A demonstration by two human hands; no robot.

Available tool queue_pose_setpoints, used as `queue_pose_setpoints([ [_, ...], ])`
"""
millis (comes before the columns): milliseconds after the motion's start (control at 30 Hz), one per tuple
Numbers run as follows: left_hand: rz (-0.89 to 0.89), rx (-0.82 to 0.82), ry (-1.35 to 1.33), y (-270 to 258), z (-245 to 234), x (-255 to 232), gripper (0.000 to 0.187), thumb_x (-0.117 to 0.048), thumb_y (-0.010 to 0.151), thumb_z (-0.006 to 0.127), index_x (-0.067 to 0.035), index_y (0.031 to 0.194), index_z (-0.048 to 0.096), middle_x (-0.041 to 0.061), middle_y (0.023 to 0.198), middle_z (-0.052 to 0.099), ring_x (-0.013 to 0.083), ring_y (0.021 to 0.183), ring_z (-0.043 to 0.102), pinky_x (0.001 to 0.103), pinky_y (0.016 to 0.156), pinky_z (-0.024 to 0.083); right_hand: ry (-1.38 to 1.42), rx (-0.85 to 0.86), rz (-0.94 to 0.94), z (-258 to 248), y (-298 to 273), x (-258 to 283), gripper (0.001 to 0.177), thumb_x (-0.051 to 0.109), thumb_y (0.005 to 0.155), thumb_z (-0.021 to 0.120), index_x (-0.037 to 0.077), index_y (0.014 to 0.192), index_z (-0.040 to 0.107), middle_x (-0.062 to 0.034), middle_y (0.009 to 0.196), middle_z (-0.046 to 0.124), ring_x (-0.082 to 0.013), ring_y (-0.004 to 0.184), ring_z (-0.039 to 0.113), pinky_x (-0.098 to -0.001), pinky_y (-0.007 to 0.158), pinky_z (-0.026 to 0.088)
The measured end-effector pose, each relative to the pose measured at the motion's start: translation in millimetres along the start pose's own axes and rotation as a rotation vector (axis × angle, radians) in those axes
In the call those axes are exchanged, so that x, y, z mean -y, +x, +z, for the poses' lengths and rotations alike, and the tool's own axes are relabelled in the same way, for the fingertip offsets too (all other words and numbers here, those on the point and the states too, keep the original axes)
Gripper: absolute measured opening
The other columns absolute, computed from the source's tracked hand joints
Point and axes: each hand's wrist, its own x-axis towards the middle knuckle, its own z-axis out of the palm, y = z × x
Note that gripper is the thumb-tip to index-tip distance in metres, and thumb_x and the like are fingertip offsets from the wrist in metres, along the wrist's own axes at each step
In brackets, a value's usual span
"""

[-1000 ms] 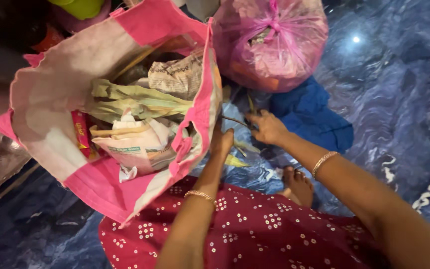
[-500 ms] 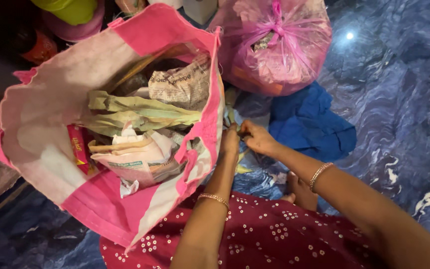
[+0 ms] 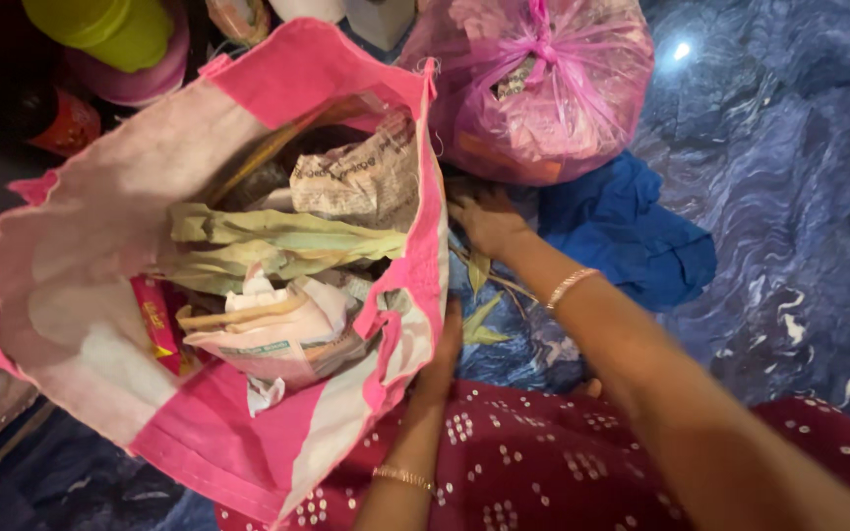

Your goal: The person sits on the floor and transfers various items, including paper-wrapped bundles and small packages, from a pink and white reusable tote bag into a pink plastic bag. They then tie the plastic bag closed.

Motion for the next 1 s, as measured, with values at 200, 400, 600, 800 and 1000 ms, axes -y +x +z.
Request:
queue_pose_setpoints([
  [200, -0.047, 0.329, 0.191, -20.1, -32.8, -7.4, 0.070, -0.063, 0.079, 0.075, -0.018, 0.132, 0.064, 0.011, 0.131, 0.070, 0.0307, 0.126, 0.064, 0.038, 0.112, 0.047, 0.011, -0.217, 0.307, 41.1, 18.8, -2.6, 0.061, 0.018, 0.082, 0.059, 0.015, 0.142, 0.064, -0.0143, 0.147, 0.055, -0.0358, 0.137, 0.044, -0.0581, 0.112, 0.027],
  [400, -0.014, 0.486, -0.186, -24.3, -22.2, -20.9, 0.099, -0.029, 0.061, 0.090, -0.012, 0.146, 0.043, 0.022, 0.139, 0.054, 0.0381, 0.130, 0.051, 0.044, 0.107, 0.042, -0.094, -0.026, 0.429, 10.0, -21.5, 3.2, 0.042, 0.033, 0.084, 0.062, 0.011, 0.119, 0.072, -0.0123, 0.122, 0.069, -0.0319, 0.123, 0.056, -0.0577, 0.109, 0.036],
  [600, 0.318, 0.352, 0.453, -25.5, -16.0, -8.5, 0.073, -0.028, 0.069, 0.088, -0.019, 0.136, 0.060, 0.025, 0.142, 0.056, 0.0477, 0.131, 0.049, 0.052, 0.104, 0.037, 0.112, -0.097, 0.598, -34.1, -58.0, 14.8, 0.063, 0.059, 0.086, 0.063, 0.009, 0.125, 0.069, -0.0133, 0.129, 0.067, -0.0374, 0.118, 0.056, -0.0657, 0.091, 0.042],
  [800, 0.406, -0.198, 0.295, -19.8, -17.6, 14.9, 0.049, -0.032, 0.090, 0.071, -0.005, 0.131, 0.062, 0.026, 0.120, 0.067, 0.0453, 0.107, 0.061, 0.053, 0.091, 0.049, 0.126, 0.009, 0.499, -33.5, -53.4, 70.7, 0.102, 0.049, 0.060, 0.081, -0.001, 0.143, 0.049, -0.0228, 0.136, 0.055, -0.0451, 0.117, 0.056, -0.0587, 0.081, 0.048],
  [1000, 0.368, 0.002, 0.385, -15.8, -5.6, 28.7, 0.038, -0.032, 0.085, 0.071, -0.010, 0.116, 0.070, 0.022, 0.113, 0.069, 0.0469, 0.101, 0.064, 0.056, 0.087, 0.050, 0.287, 0.031, 0.436, 3.4, -52.8, 75.6, 0.045, 0.010, 0.078, 0.065, 0.000, 0.121, 0.058, -0.0240, 0.122, 0.056, -0.0440, 0.105, 0.065, -0.0514, 0.090, 0.054],
])
